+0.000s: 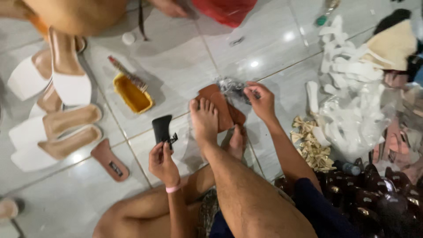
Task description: The person sits on the floor and applies adhesive labels to shoe insoles. They peel backing from the labels, position them on black and brown insoles, and smooth them down. The person handles several insoles one at a time and places them on the floor after labeling.
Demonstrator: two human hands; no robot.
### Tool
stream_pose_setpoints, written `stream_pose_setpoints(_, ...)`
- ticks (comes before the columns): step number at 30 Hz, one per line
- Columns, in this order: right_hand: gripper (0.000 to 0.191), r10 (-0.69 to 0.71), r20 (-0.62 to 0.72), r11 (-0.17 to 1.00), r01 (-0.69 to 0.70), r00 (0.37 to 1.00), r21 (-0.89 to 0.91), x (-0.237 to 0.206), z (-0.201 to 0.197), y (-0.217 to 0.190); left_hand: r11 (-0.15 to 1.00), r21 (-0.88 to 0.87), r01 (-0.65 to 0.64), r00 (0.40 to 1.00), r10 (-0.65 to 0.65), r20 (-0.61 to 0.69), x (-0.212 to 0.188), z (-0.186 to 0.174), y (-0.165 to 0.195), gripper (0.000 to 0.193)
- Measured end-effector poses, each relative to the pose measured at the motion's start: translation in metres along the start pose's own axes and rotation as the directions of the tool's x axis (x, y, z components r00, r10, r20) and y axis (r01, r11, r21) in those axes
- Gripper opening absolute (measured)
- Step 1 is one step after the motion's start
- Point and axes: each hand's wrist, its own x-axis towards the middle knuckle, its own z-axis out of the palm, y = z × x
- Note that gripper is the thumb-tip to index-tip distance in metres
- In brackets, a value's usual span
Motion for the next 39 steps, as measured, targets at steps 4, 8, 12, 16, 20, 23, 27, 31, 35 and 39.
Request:
stream_pose_setpoints(4,0.04,0.183,0.064,0.973,-0.19,0.981,0.132,-0.002,0.019,0.006,1.0,0.029,0.009,0.997,-0.007,-0.072,-0.001,-0.015,0.003,0.017)
stream_pose_setpoints(8,0.032,-0.058,0.172,0.965,0.011,0.983,0.261,-0.007,0.052,0.002,0.989,-0.099,0.106,0.984,-0.119,-0.131,-0.005,-0.038,-0.005,0.015)
stream_pose_setpoints(12,0.044,0.027,0.445,0.802,-0.285,0.895,0.525,-0.024,0.098,-0.014,0.917,-0.346,0.199,0.952,-0.265,-0.153,-0.011,-0.056,-0.027,0.02)
stream_pose_setpoints(16,0.056,0.009,0.807,0.743,-0.544,0.591,0.39,-0.05,0.143,-0.045,0.823,-0.542,0.168,0.956,-0.269,-0.113,-0.012,-0.058,-0.049,0.017)
stream_pose_setpoints(20,0.06,-0.033,0.946,0.792,-0.569,0.321,0.221,-0.058,0.178,-0.072,0.733,-0.648,0.206,0.961,-0.277,-0.008,-0.015,-0.06,-0.053,0.016)
stream_pose_setpoints(23,0.061,-0.026,0.968,0.797,-0.58,0.249,0.17,-0.056,0.191,-0.08,0.679,-0.691,0.248,0.961,-0.264,0.086,-0.013,-0.061,-0.048,0.015)
stream_pose_setpoints(27,0.059,0.003,0.969,0.784,-0.602,0.248,0.152,-0.057,0.19,-0.08,0.66,-0.695,0.283,0.958,-0.234,0.168,-0.011,-0.057,-0.038,0.013)
stream_pose_setpoints(31,0.066,-0.229,0.921,0.744,-0.553,0.314,0.374,-0.052,0.18,-0.074,0.638,-0.68,0.362,0.932,-0.26,0.253,-0.011,-0.039,-0.022,0.014)
stream_pose_setpoints(35,0.082,-0.275,0.89,0.742,-0.509,0.362,0.436,-0.042,0.157,-0.063,0.615,-0.674,0.409,0.912,-0.245,0.329,-0.003,-0.012,-0.007,0.014)
stream_pose_setpoints(39,0.078,-0.081,0.884,0.794,-0.506,0.461,0.337,-0.038,0.14,-0.051,0.619,-0.647,0.445,0.894,-0.262,0.365,0.005,0.005,0.001,0.015)
